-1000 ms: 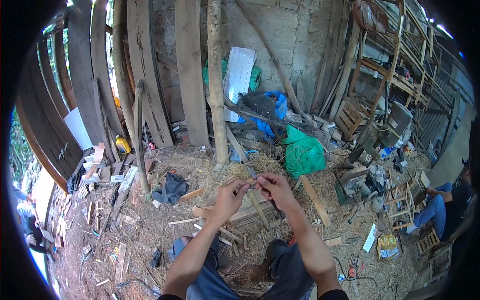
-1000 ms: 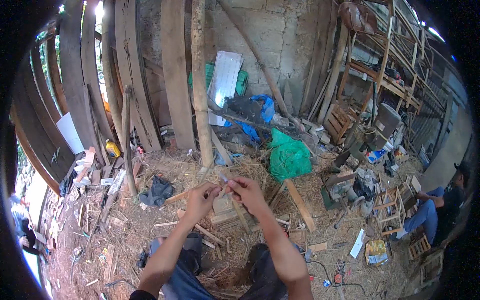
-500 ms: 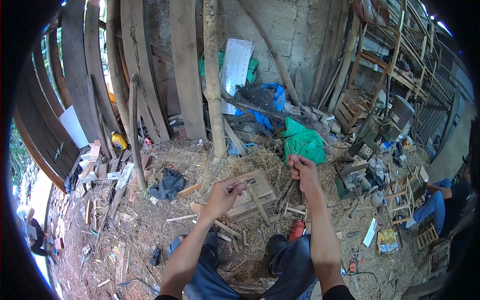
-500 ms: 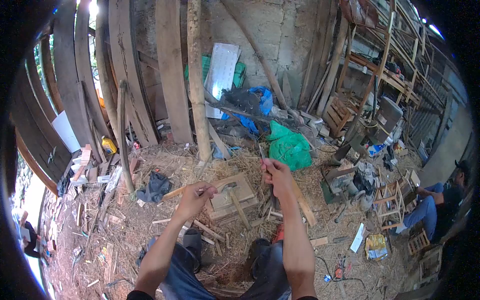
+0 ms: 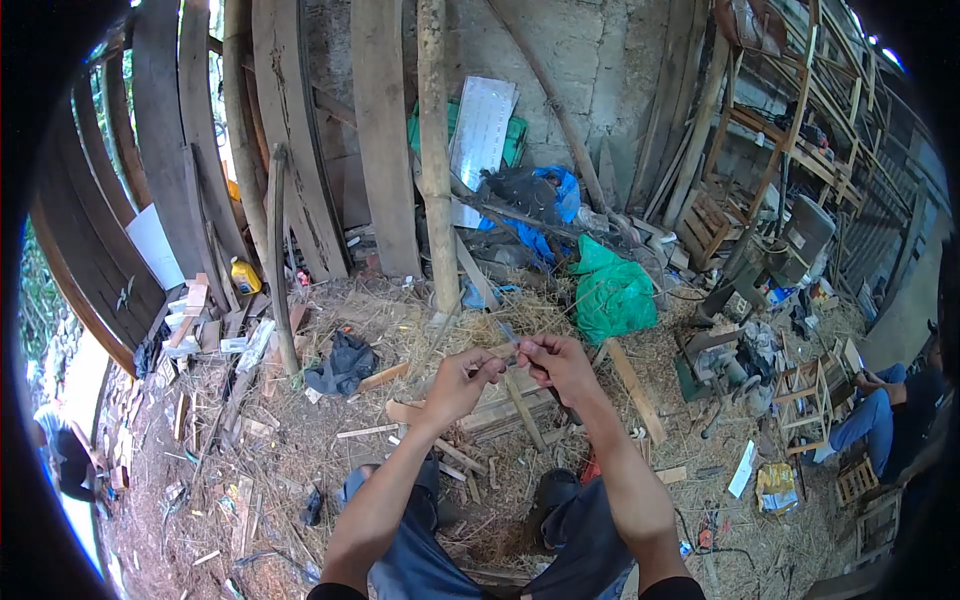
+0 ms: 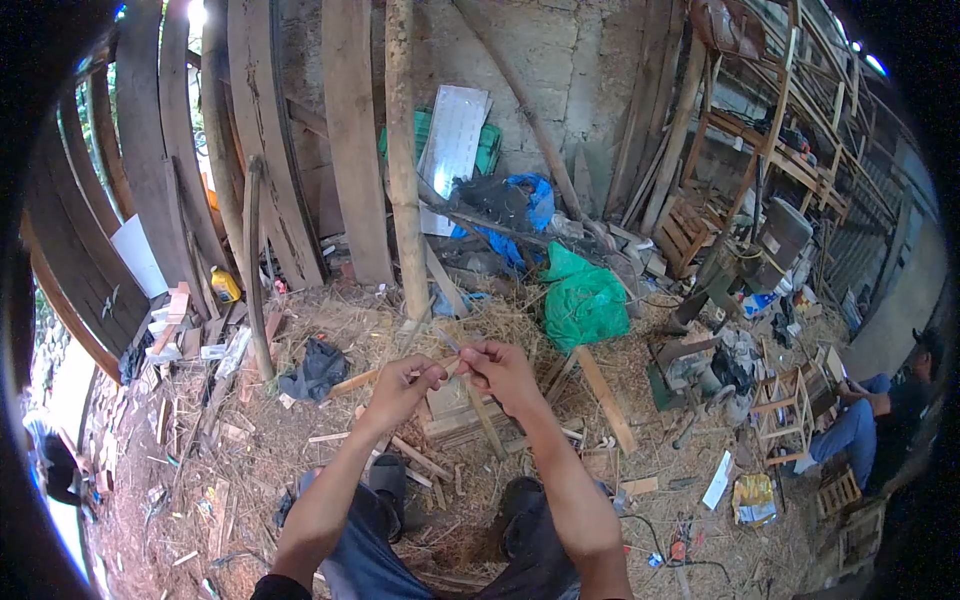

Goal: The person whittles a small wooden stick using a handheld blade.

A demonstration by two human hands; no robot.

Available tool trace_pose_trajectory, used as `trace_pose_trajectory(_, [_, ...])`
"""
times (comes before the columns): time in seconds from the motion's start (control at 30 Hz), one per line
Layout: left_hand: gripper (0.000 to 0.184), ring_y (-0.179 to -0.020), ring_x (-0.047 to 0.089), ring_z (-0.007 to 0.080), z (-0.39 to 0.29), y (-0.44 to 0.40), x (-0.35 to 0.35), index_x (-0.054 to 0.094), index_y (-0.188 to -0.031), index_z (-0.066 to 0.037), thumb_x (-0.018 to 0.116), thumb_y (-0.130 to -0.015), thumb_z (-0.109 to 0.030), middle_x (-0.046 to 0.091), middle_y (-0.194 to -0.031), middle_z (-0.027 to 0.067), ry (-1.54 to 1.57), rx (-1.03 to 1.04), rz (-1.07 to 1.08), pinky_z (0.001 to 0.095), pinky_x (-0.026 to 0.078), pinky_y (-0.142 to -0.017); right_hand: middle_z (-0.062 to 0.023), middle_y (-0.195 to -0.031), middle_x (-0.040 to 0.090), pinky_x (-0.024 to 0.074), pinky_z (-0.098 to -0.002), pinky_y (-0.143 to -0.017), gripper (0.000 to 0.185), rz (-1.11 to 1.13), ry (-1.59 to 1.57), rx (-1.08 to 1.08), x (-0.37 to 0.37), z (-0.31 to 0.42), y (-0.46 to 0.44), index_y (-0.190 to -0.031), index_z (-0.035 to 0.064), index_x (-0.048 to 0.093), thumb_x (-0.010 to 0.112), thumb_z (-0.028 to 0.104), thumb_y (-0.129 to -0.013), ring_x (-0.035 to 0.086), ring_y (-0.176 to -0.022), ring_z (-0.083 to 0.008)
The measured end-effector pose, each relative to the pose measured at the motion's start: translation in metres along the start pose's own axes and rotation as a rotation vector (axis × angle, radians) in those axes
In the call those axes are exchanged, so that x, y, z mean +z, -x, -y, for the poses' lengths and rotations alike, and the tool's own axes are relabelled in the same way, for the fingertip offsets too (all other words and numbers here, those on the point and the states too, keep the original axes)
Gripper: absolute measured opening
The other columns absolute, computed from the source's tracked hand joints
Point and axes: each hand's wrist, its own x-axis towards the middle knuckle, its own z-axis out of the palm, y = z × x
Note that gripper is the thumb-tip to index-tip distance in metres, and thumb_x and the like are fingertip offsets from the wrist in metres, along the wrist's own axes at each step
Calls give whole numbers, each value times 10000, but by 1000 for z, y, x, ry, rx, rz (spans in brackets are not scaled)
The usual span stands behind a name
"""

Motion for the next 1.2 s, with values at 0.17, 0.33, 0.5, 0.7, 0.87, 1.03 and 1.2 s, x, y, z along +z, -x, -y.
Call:
trace_pose_trajectory(0.17, [153,-689,573,106,3,0,1,638,-889,-4,555,-902,-131,635,-730,57,-3,15,9,269,448,-648,-31,-737,597,293,-186,-420,156,-22,63,-1,-6,7,-1,-934,-17,601,589,131,-887,402,-492,-45])
trace_pose_trajectory(0.33, [153,-682,563,97,-4,11,-14,637,-881,2,567,-895,-133,626,-730,45,-10,-69,9,263,441,-628,-17,-755,594,291,-182,-414,164,-260,101,-130,-56,11,-10,-936,-24,605,572,131,-896,404,-497,-42])
trace_pose_trajectory(0.5, [154,-688,559,92,13,13,-12,631,-895,15,585,-883,-132,620,-737,41,-78,-42,56,269,447,-629,5,-734,560,260,-180,-405,166,-287,-44,-134,-76,17,-8,-916,-15,602,570,147,-897,397,-504,-41])
trace_pose_trajectory(0.7, [144,-660,554,105,18,13,-26,629,-862,10,583,-876,-126,624,-714,46,-57,18,-12,271,441,-622,7,-705,547,256,-189,-393,147,-599,-120,-303,-138,7,-21,-881,23,594,601,170,-881,364,-465,-46])
trace_pose_trajectory(0.87, [129,-591,452,63,18,2,-44,603,-898,-11,561,-900,-133,533,-663,0,373,-250,-120,238,375,-544,7,-633,532,294,-213,-427,114,-663,-31,-205,-142,-2,-10,-813,53,611,646,156,-843,379,-481,-55])
trace_pose_trajectory(1.03, [135,-603,437,63,26,-7,-35,574,-955,-25,555,-913,-152,522,-718,-7,621,-283,-93,239,371,-547,-12,-654,603,428,-251,-558,231,-466,927,-413,-97,-24,-24,-814,5,623,713,216,-780,547,-599,-100])
trace_pose_trajectory(1.2, [141,-659,503,78,31,-14,-19,569,-959,-26,555,-915,-159,554,-743,5,572,-194,-217,234,417,-623,-35,-687,620,410,-261,-566,167,-353,879,-362,-46,-18,-22,-869,1,638,676,143,-789,525,-613,-85])
